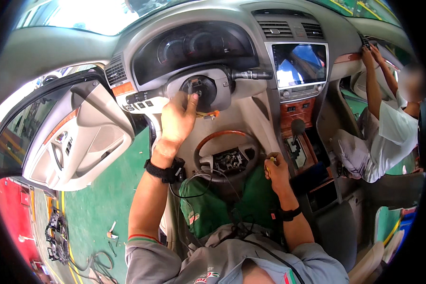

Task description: The person connects wiring and aligns electrical components within the steering column by hand, then fits the central steering wheel cover into place.

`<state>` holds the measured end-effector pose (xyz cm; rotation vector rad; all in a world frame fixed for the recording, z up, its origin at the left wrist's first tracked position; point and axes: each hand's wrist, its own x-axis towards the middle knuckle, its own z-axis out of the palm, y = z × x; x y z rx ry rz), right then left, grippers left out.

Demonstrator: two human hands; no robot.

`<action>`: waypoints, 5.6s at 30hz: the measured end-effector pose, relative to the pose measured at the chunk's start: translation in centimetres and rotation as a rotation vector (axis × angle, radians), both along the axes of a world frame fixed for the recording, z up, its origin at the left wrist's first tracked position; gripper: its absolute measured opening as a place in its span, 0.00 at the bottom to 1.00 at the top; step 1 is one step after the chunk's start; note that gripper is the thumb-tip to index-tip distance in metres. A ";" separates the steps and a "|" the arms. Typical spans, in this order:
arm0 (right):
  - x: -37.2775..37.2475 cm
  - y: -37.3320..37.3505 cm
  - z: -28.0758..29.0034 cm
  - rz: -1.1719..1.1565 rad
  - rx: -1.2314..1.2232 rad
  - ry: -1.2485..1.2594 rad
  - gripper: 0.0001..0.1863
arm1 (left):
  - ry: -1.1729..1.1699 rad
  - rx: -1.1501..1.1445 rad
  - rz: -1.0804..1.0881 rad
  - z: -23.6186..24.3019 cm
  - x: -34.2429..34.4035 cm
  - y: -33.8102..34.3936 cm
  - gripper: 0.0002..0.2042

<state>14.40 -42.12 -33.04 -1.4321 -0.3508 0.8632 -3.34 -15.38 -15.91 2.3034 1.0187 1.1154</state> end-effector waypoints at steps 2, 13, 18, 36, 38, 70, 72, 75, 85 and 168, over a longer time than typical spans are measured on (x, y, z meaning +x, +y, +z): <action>0.0 -0.6 -0.2 0.014 0.005 0.009 0.07 | -0.011 0.022 0.000 -0.2 -0.3 0.0 0.13; -1.8 -0.6 -5.5 0.110 -0.084 0.020 0.14 | -0.250 -0.129 -0.011 -5.2 -5.8 -2.3 0.10; -3.9 0.5 -7.8 0.360 -0.166 -0.048 0.18 | -0.475 -0.849 -0.093 -13.1 -11.7 -7.0 0.15; -11.3 4.9 -19.0 0.911 -0.667 -1.007 0.17 | -0.629 -1.332 0.270 -25.7 -23.8 -15.6 0.10; -11.0 4.7 -19.1 0.961 -0.691 -1.051 0.17 | -0.638 -1.300 0.285 -25.8 -23.9 -15.5 0.12; 5.6 11.9 -22.7 -0.015 -0.787 -0.268 0.36 | -0.527 -1.331 0.312 -27.1 -23.8 -13.2 0.16; 5.3 12.7 -23.7 -0.097 -0.782 -0.159 0.35 | -0.521 -1.320 0.308 -26.5 -23.7 -13.0 0.15; 5.4 13.4 -22.9 -0.040 -0.758 -0.033 0.31 | -0.518 -1.321 0.357 -24.9 -22.9 -13.2 0.14; 6.4 12.5 -27.1 -0.079 -0.353 0.259 0.09 | -0.401 -1.353 0.209 -22.7 -19.3 -11.7 0.12; -2.7 -4.2 9.2 -0.097 0.446 -0.059 0.12 | -0.536 -0.561 -0.153 -5.0 -22.0 -14.3 0.25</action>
